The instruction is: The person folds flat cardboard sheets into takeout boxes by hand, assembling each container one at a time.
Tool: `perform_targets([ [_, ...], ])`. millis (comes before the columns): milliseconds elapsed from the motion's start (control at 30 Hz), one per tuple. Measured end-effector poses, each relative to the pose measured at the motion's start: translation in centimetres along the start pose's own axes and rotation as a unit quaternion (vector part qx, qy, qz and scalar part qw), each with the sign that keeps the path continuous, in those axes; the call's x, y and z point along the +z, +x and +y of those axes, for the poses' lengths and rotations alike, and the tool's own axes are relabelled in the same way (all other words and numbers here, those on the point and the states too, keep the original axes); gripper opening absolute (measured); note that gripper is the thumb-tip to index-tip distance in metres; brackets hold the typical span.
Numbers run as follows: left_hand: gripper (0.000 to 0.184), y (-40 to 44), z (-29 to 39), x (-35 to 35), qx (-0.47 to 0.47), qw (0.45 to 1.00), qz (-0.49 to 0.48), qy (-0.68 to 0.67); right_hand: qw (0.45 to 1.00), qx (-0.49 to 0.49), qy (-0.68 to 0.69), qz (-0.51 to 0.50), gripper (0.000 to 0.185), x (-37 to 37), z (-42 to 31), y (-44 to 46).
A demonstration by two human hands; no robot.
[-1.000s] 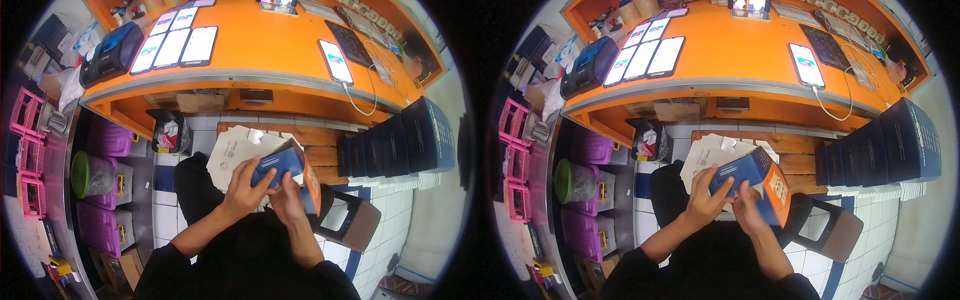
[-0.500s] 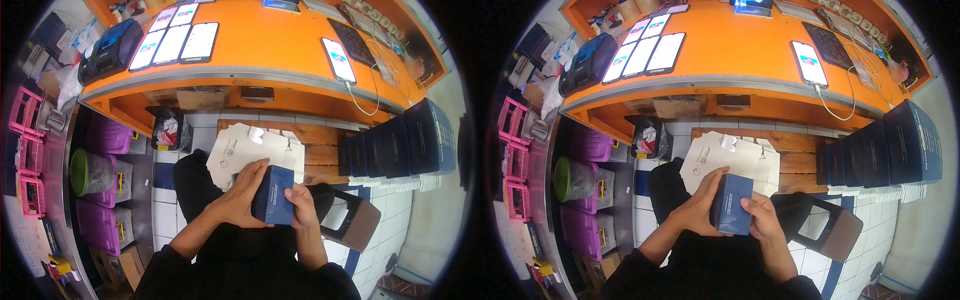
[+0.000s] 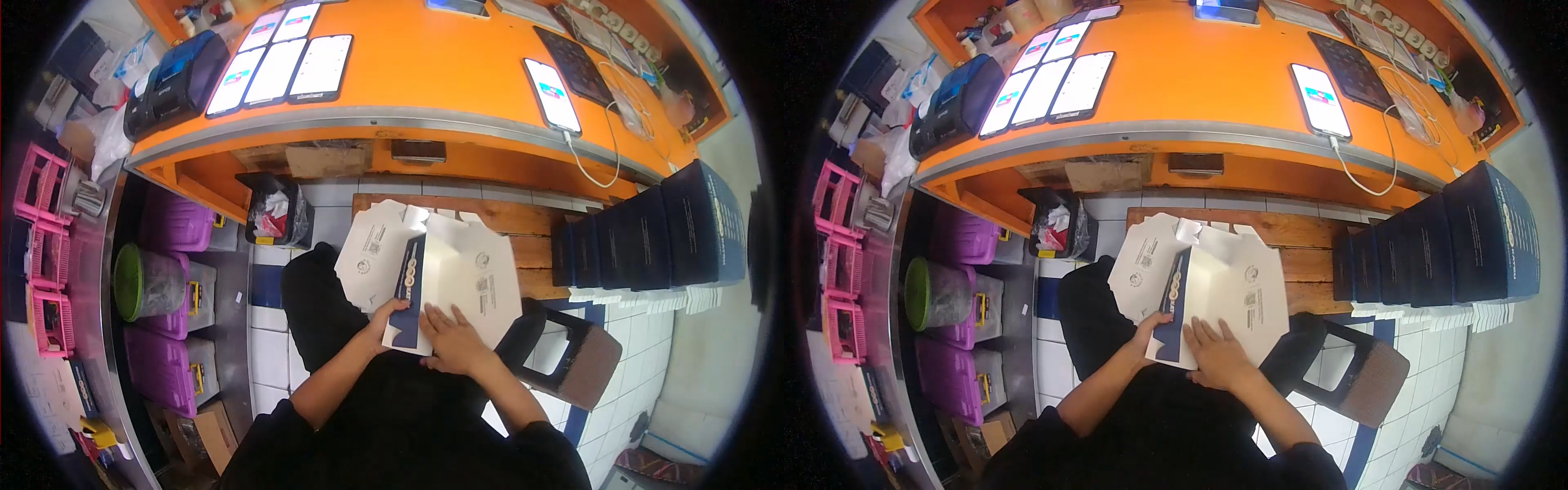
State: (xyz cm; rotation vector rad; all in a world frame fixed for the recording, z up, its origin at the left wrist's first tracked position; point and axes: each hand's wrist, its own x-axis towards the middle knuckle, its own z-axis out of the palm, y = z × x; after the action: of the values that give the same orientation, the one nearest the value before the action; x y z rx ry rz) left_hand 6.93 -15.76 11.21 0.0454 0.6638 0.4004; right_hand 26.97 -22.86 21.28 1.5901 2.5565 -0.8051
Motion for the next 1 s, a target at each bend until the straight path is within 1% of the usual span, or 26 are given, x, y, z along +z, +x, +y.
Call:
perform_targets([
  [33, 0.055, 0.2, -0.1, -0.3, -0.001, 1.000, -0.001, 0.003, 0.998, 0.006, -0.064, -0.022, 0.058, 0.7, 0.1, 0.1],
  [67, 0.054, 0.3, -0.2, -0.7, 0.017, 0.996, 0.051, 0.071, 0.998, 0.008, -0.063, -0.020, 0.058, 1.1, 0.7, 0.3],
  [100, 0.053, 0.0, -0.1, -0.5, 0.035, 0.984, 0.105, 0.138, 0.999, 0.012, 0.005, -0.047, 0.050, 1.1, 1.2, 0.3],
  [133, 0.053, -0.5, 0.2, -0.5, 0.034, 0.984, 0.107, 0.139, 0.994, 0.015, 0.073, -0.074, 0.043, 0.9, 1.5, 0.2],
  [167, 0.056, -1.3, 0.6, -0.7, 0.133, 0.941, 0.096, 0.298, 0.995, 0.008, 0.078, -0.058, 0.035, 0.5, 1.9, -0.1],
  [200, 0.062, -2.5, 1.2, -0.1, 0.227, 0.862, 0.081, 0.445, 0.995, 0.008, 0.081, -0.058, 0.035, 1.0, 2.2, -0.3],
  [233, 0.065, -4.4, 2.2, 2.3, 0.292, 0.791, 0.085, 0.531, 0.996, 0.000, 0.089, -0.016, 0.031, 1.7, 2.8, -0.4],
  [267, 0.065, -5.3, 3.5, 2.9, 0.293, 0.790, 0.087, 0.532, 0.995, -0.009, 0.097, 0.026, 0.027, 2.1, 3.1, -0.4],
  [300, 0.061, -6.1, 4.7, 3.0, 0.290, 0.725, -0.002, 0.625, 0.995, -0.010, 0.098, 0.026, 0.027, 1.6, 3.0, -0.3],
  [333, 0.058, -6.7, 5.7, 3.6, 0.282, 0.645, -0.091, 0.704, 0.990, 0.024, 0.136, 0.026, 0.024, 0.6, 2.8, -0.3],
  [367, 0.044, -7.1, 6.4, 4.5, 0.269, 0.661, -0.095, 0.694, 0.983, 0.059, 0.173, 0.027, 0.022, -0.1, 2.8, -0.2],
  [400, 0.044, -7.1, 6.9, 4.4, 0.271, 0.660, -0.095, 0.694, 0.983, 0.058, 0.171, 0.028, 0.022, -0.5, 3.1, -0.2],
  [467, 0.035, -7.0, 7.9, 3.7, 0.274, 0.686, -0.071, 0.670, 0.957, 0.093, 0.263, 0.076, 0.020, -1.2, 3.9, -0.4],
  [500, 0.026, -6.9, 8.0, 3.6, 0.292, 0.690, -0.046, 0.661, 0.957, 0.095, 0.262, 0.080, 0.020, -1.4, 4.4, -0.4],
  [533, 0.026, -6.7, 7.6, 3.6, 0.291, 0.689, -0.050, 0.662, 0.945, 0.120, 0.296, 0.072, 0.020, -1.5, 4.7, -0.5],
  [567, 0.023, -6.5, 7.0, 3.7, 0.327, 0.685, -0.024, 0.650, 0.931, 0.145, 0.329, 0.062, 0.021, -1.6, 4.9, -0.5],
  [600, 0.020, -6.3, 6.3, 3.9, 0.363, 0.681, 0.003, 0.636, 0.930, 0.146, 0.330, 0.063, 0.021, -1.6, 4.9, -0.4],
  [633, 0.020, -6.0, 5.4, 4.1, 0.362, 0.682, 0.004, 0.636, 0.931, 0.139, 0.331, 0.065, 0.021, -1.7, 4.7, -0.2],
  [700, 0.017, -5.1, 3.7, 4.7, 0.470, 0.597, 0.115, 0.640, 0.933, 0.130, 0.330, 0.065, 0.021, -1.7, 4.3, 0.3],
  [733, 0.017, -5.0, 3.1, 4.9, 0.471, 0.597, 0.116, 0.638, 0.937, 0.128, 0.320, 0.064, 0.021, -1.7, 3.8, 0.5],
  [800, 0.015, -5.0, 2.6, 5.5, 0.517, 0.527, 0.153, 0.657, 0.941, 0.126, 0.308, 0.064, 0.021, -1.8, 3.2, 0.7],
  [833, 0.015, -5.2, 2.8, 5.8, 0.517, 0.527, 0.153, 0.656, 0.947, 0.121, 0.290, 0.059, 0.022, -2.0, 2.9, 0.7],
  [900, 0.017, -5.8, 3.4, 6.2, 0.461, 0.449, 0.074, 0.762, 0.954, 0.113, 0.274, 0.052, 0.022, -1.8, 2.6, 0.8],
  [933, 0.017, -6.1, 3.5, 6.2, 0.461, 0.449, 0.078, 0.762, 0.964, 0.096, 0.243, 0.049, 0.023, -1.4, 2.6, 0.8],
  [967, 0.018, -6.2, 3.6, 6.2, 0.437, 0.439, 0.065, 0.782, 0.973, 0.079, 0.210, 0.046, 0.023, -1.2, 2.6, 0.9],
  [1000, 0.019, -6.3, 3.8, 6.4, 0.413, 0.429, 0.051, 0.802, 0.974, 0.077, 0.209, 0.046, 0.023, -1.4, 2.5, 0.9],
])
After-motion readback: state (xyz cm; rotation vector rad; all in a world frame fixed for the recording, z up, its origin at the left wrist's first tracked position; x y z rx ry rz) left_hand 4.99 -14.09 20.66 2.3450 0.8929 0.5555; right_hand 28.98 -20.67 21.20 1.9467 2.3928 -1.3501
